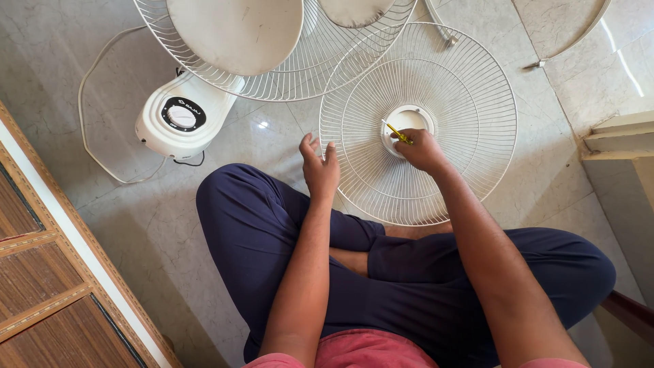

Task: The person sits on the floor and uses a yellow screwdriver to loosen and remove screws from the central hub of a white fan cage. The person holds the cage steady with one hand while turning the screwdriver with the other. The fan base and another fan are visible nearby.

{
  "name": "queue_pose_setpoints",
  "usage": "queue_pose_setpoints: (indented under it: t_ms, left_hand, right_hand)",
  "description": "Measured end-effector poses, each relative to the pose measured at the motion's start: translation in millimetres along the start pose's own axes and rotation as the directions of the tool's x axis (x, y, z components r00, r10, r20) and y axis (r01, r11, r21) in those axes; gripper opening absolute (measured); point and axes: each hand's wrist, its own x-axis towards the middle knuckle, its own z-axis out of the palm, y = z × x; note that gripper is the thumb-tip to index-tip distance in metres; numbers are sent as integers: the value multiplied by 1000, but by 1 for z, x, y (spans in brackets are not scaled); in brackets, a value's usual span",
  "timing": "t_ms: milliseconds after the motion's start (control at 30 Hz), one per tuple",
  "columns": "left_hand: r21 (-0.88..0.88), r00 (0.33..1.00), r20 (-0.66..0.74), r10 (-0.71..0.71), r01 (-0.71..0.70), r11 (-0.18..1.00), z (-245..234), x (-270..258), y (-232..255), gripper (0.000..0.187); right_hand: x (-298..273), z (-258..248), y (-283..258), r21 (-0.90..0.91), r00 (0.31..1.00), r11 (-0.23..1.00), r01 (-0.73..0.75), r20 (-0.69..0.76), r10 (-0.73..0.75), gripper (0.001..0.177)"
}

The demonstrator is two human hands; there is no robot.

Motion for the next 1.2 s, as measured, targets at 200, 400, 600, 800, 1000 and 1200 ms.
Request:
queue_pose_setpoints:
  t_ms: [200,400,600,800,1000,1200]
  left_hand:
    - [-82,975,139,-174,186,979,4,2,-7,37]
    - [-97,972,159,-172,189,977,6,-1,-18,32]
    - [-189,948,215,-234,276,942,2,3,-14,30]
    - [-597,790,458,-408,613,517,-12,21,6,66]
    - [222,980,-140,141,-108,969,0,-3,29,52]
    - [543,693,42,720,-620,566,9,-13,46,57]
  right_hand:
    - [2,0,-1,252,993,962,-101,86,82,33]
    - [0,4,3,265,992,958,-109,85,89,29]
    - [2,4,5,265,989,955,-136,95,114,27]
    - [3,-1,13,415,984,897,-154,149,101,24]
    - [8,-1,16,398,983,906,-144,160,86,21]
    - [7,1,14,344,987,930,-131,133,90,24]
